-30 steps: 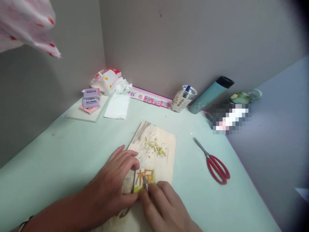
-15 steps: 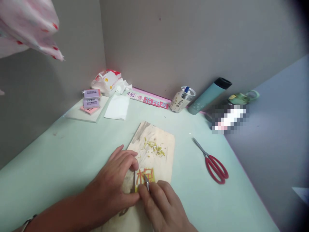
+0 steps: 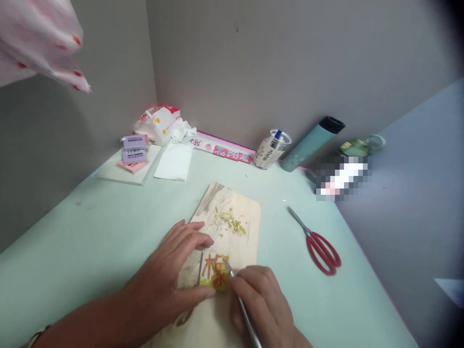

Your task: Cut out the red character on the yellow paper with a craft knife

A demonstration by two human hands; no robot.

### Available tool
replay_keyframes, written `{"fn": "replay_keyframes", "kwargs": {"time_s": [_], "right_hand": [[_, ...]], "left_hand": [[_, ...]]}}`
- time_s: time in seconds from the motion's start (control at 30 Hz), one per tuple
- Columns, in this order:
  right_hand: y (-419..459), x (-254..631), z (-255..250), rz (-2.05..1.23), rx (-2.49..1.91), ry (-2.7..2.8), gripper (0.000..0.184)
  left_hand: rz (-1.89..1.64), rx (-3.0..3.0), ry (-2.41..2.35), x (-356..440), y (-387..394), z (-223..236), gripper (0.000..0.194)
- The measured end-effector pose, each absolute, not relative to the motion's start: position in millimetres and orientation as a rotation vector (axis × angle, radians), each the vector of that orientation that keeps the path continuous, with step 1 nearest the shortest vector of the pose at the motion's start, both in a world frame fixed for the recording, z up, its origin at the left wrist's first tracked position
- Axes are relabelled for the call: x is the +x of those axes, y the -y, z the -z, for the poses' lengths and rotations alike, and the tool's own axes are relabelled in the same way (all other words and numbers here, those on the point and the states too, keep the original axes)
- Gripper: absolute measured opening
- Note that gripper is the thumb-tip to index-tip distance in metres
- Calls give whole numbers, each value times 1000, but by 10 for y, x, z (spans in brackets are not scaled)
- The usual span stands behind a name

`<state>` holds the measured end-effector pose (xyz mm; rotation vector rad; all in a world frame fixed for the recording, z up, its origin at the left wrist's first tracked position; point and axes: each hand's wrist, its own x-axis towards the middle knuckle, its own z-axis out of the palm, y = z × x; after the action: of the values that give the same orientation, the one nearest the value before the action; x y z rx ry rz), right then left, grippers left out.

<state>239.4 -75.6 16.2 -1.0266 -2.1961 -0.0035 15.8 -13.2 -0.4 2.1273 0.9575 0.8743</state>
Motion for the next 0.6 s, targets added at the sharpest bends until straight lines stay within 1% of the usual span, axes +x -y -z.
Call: {"fn": "replay_keyframes", "kwargs": {"time_s": [0.1,0.13,0.2,0.37,0.47,0.6], "right_hand": [[764,2355,-292,16,-960,2297,22],[764,2342,-337,28,-957,2329,23],[766,2323,-410,40,-962,2397,28],[787,2308,-500,78,-967,2464,29],[793,2304,-545,92,-950,2531,28],[763,2284,-520,41,-960,2514,24]], "left_hand": [[-882,2070,-914,122,95,-59,26],[-877,2053,-895,115,86,-79,19],[-877,2026,-874,108,75,-108,12],[-877,2000,-864,128,80,-128,10],[-898,1987,-854,152,91,-138,13],[-923,1985,-881,146,79,-151,13]]}}
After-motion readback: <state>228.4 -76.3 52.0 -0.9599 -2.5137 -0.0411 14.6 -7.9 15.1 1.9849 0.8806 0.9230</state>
